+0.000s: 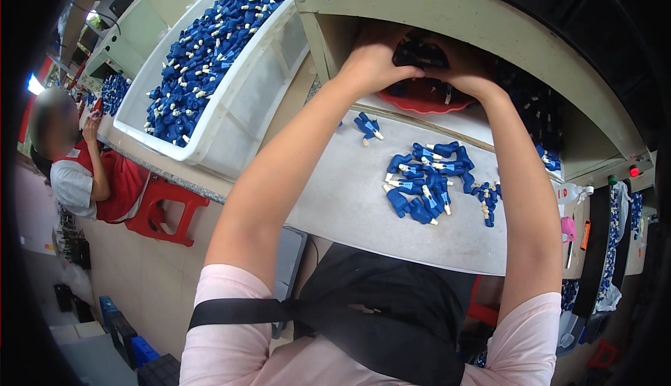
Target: Apply adhesive or precise assembly steps to small blue and white toy/electronic components on a factory workstation.
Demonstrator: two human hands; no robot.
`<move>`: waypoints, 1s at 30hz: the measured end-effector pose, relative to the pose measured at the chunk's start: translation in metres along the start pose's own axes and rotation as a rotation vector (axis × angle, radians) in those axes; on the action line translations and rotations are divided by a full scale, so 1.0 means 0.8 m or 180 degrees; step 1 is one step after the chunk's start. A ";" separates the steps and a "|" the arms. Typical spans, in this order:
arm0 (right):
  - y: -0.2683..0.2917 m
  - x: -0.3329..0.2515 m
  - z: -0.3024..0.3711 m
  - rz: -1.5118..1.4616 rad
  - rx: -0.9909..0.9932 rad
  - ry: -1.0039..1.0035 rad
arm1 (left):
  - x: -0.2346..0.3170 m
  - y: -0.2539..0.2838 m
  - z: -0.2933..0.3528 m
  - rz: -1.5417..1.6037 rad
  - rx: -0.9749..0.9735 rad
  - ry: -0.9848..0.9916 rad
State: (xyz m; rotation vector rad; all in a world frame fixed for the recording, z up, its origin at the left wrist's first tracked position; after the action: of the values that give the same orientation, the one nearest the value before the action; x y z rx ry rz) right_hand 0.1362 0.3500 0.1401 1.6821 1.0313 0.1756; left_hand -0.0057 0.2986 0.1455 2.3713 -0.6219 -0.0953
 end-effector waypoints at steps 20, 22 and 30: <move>-0.009 -0.016 0.144 0.0404 0.1024 -0.0233 | 0.029 0.010 0.143 -0.0894 -0.0992 -0.0255; -0.007 -0.004 0.137 0.0232 0.0979 -0.0410 | 0.034 0.011 0.136 -0.0860 -0.0957 -0.0327; -0.020 -0.001 0.123 0.0168 0.1270 -0.0417 | 0.027 0.066 0.120 -0.0699 -0.0112 -0.0169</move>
State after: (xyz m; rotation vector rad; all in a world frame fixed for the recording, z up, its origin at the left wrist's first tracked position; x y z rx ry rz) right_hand 0.1848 0.2796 0.0886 2.0512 0.9668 -0.1141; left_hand -0.0297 0.1967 0.1068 2.4019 -0.3789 -0.2644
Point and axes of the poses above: each hand's wrist, its own z-axis away from the middle knuckle, its own y-axis out of the back of the hand, x = y × z, the point moved 5 cm from there along -z, towards the middle knuckle, and after that the axes turned 13 degrees about -z, right-handed, at the moved point
